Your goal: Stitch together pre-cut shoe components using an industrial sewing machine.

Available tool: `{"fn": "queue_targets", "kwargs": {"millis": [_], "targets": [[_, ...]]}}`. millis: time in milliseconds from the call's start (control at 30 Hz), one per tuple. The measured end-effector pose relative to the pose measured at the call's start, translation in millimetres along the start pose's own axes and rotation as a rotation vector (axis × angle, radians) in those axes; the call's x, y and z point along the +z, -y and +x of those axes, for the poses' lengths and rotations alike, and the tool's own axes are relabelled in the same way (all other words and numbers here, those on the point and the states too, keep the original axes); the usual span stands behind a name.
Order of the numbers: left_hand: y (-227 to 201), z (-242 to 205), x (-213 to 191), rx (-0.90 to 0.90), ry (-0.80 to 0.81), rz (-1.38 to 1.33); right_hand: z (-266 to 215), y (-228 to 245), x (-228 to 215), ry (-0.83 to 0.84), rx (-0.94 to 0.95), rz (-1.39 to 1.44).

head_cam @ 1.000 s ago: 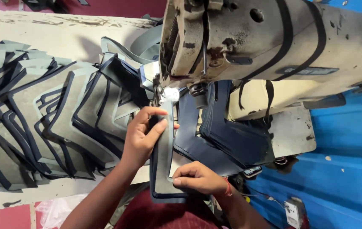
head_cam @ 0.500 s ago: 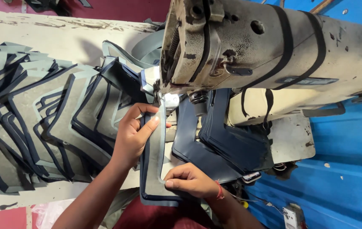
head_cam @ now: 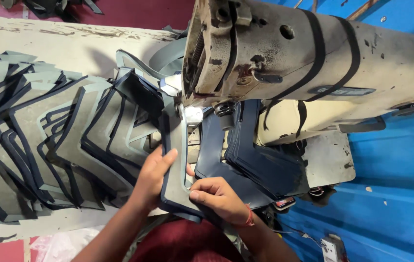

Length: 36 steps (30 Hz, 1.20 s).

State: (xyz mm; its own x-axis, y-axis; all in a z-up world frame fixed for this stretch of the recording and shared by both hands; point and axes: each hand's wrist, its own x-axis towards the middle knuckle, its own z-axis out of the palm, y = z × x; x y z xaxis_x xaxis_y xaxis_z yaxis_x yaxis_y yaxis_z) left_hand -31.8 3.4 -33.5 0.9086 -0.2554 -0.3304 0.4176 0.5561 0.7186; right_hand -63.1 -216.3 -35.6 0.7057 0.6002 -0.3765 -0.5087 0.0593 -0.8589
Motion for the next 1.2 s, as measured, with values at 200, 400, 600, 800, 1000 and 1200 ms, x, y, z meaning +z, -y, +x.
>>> {"fn": "queue_targets", "kwargs": {"millis": [200, 400, 600, 800, 1000, 1200], "targets": [[-15, -4, 14, 0.031, 0.015, -0.007, 10, 25, -12, -0.043, -0.067, -0.111], [1, -11, 7, 0.083, -0.051, -0.13, 30, 66, -25, -0.035, -0.112, -0.3], [12, 9, -5, 0.214, -0.092, -0.03, 51, 111, -33, 0.019, -0.181, -0.571], [0, 32, 1, 0.268, -0.297, -0.004, 66, 139, -23, -0.069, -0.211, -0.724], [-32, 43, 9, 0.571, -0.341, 0.466, 70, 96, -11, -0.338, -0.372, -0.674], [-59, 70, 8, 0.505, -0.131, 0.373, 76, 65, 20, -0.505, -0.528, -0.674]]}}
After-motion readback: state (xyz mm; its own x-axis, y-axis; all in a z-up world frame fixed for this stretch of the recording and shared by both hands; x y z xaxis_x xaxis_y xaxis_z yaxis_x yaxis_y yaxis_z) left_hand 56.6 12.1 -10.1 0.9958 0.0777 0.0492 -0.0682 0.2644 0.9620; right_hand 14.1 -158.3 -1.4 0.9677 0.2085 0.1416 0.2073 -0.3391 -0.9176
